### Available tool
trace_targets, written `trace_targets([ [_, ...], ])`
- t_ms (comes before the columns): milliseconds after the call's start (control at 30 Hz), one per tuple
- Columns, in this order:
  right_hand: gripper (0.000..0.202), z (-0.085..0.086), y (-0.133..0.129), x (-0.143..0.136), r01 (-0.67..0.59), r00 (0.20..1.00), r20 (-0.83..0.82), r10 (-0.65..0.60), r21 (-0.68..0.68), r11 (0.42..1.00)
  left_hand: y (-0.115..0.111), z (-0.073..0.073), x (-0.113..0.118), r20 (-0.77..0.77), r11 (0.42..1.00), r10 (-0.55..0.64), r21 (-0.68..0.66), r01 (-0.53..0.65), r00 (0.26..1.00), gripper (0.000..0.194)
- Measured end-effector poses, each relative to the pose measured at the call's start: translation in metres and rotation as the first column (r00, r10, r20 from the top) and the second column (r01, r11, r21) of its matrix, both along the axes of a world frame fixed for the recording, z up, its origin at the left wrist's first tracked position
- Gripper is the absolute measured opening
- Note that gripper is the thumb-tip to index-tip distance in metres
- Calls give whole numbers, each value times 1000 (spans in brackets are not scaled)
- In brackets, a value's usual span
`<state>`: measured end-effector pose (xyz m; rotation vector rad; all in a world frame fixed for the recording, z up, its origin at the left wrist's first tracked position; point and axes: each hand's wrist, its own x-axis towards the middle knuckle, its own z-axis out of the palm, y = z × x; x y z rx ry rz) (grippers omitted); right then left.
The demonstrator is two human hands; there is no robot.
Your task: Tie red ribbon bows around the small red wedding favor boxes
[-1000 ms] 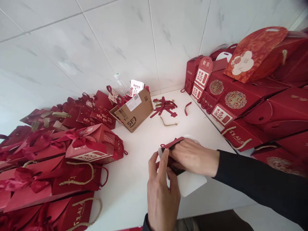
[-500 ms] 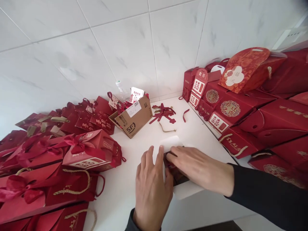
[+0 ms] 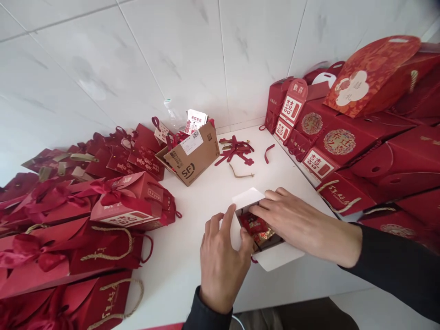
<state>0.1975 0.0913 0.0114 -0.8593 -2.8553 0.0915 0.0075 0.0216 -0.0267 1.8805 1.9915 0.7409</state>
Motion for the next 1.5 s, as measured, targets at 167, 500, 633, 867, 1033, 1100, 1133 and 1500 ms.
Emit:
trace_targets([
  [167, 18, -5, 3, -1, 17, 999, 50, -17, -1, 1000, -8, -16, 5, 197, 999, 17, -32, -11, 980, 55],
  [500, 24, -2, 0, -7, -25, 988, 152, 20, 29, 999, -11, -27, 8, 320, 1000, 19, -22, -12, 947, 55],
  [633, 25, 0, 1, -8, -17, 987, 163, 14, 17, 1000, -11, -29, 9, 363, 1000, 15, -10, -12, 932, 55],
  [867, 22, -5, 1, -8, -23, 990, 140, 24, -6, 1000, -13, -34, 11, 470, 1000, 4, -16, 4, 883, 55],
  [1033, 18, 10, 6, -1, -47, 999, 11, 49, -89, 995, -21, -32, 9, 586, 997, 36, 38, -73, 810, 44],
  [1100, 21, 20, 6, 7, -21, 990, -143, 1, -144, 989, -25, -30, 7, 625, 990, 48, 74, -121, 779, 35],
  [1133, 22, 24, 4, 12, 13, 974, -222, -50, -164, 986, -26, -29, 6, 648, 984, 51, 95, -148, 760, 31],
  [1500, 35, 29, -35, 47, 363, 850, -209, -484, -435, 824, -20, -16, 9, 473, 982, -110, 189, 21, 874, 12],
])
